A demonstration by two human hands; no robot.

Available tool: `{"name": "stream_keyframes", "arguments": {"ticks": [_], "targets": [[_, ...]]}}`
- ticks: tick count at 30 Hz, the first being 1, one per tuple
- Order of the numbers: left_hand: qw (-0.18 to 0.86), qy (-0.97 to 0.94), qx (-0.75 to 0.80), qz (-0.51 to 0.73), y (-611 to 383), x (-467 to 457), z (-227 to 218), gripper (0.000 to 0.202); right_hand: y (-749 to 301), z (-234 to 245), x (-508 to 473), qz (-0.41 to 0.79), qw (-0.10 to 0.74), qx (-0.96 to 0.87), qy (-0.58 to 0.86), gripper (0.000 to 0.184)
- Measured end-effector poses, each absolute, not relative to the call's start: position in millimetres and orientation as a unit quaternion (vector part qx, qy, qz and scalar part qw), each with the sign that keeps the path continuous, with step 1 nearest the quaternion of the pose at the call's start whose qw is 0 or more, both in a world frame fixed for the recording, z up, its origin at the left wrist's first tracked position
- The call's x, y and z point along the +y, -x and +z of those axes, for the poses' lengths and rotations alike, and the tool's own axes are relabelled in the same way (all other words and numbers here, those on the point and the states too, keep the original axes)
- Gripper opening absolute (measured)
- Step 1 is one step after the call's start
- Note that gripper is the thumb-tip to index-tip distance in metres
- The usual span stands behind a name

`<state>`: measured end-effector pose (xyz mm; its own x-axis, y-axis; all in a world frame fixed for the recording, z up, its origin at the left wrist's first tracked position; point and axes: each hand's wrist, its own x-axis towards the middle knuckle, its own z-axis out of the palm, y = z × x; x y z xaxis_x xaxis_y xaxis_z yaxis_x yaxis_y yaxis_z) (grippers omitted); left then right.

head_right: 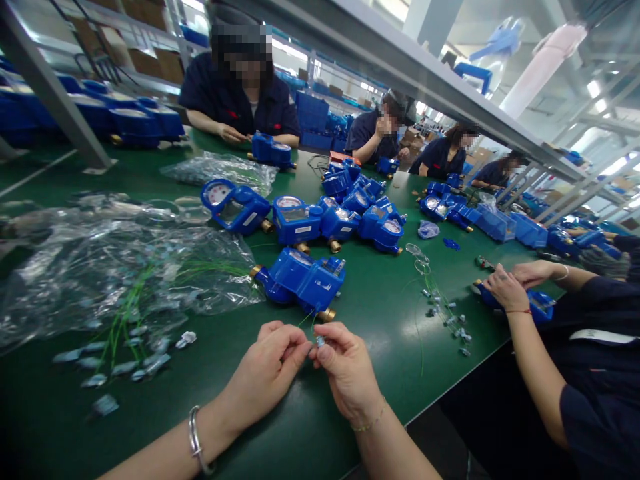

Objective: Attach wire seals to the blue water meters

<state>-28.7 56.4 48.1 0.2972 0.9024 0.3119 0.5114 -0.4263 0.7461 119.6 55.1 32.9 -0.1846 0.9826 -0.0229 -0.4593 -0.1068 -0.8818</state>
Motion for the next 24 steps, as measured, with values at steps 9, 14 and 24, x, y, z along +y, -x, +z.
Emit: {"name": "stream_keyframes", "arguments": {"ticks": [9, 14, 24], "targets": [[0.279, -0.759, 0.473, 0.349, 28.1, 52.9, 51.9, 0.018, -122.5, 26.7, 55.5, 0.573, 0.549, -0.476, 0.378, 0.035], [0.438, -0.671, 0.475, 0.365, 26.4, 54.9, 49.4, 0.019, -118.3, 27.5, 52.9, 0.577, 0.556, -0.465, 0.377, 0.040], [0.655, -0.531, 0.354, 0.404, 25.6, 64.5, 39.9, 0.028, -120.1, 21.3, 57.8, 0.516, 0.539, -0.528, 0.406, 0.053]]}}
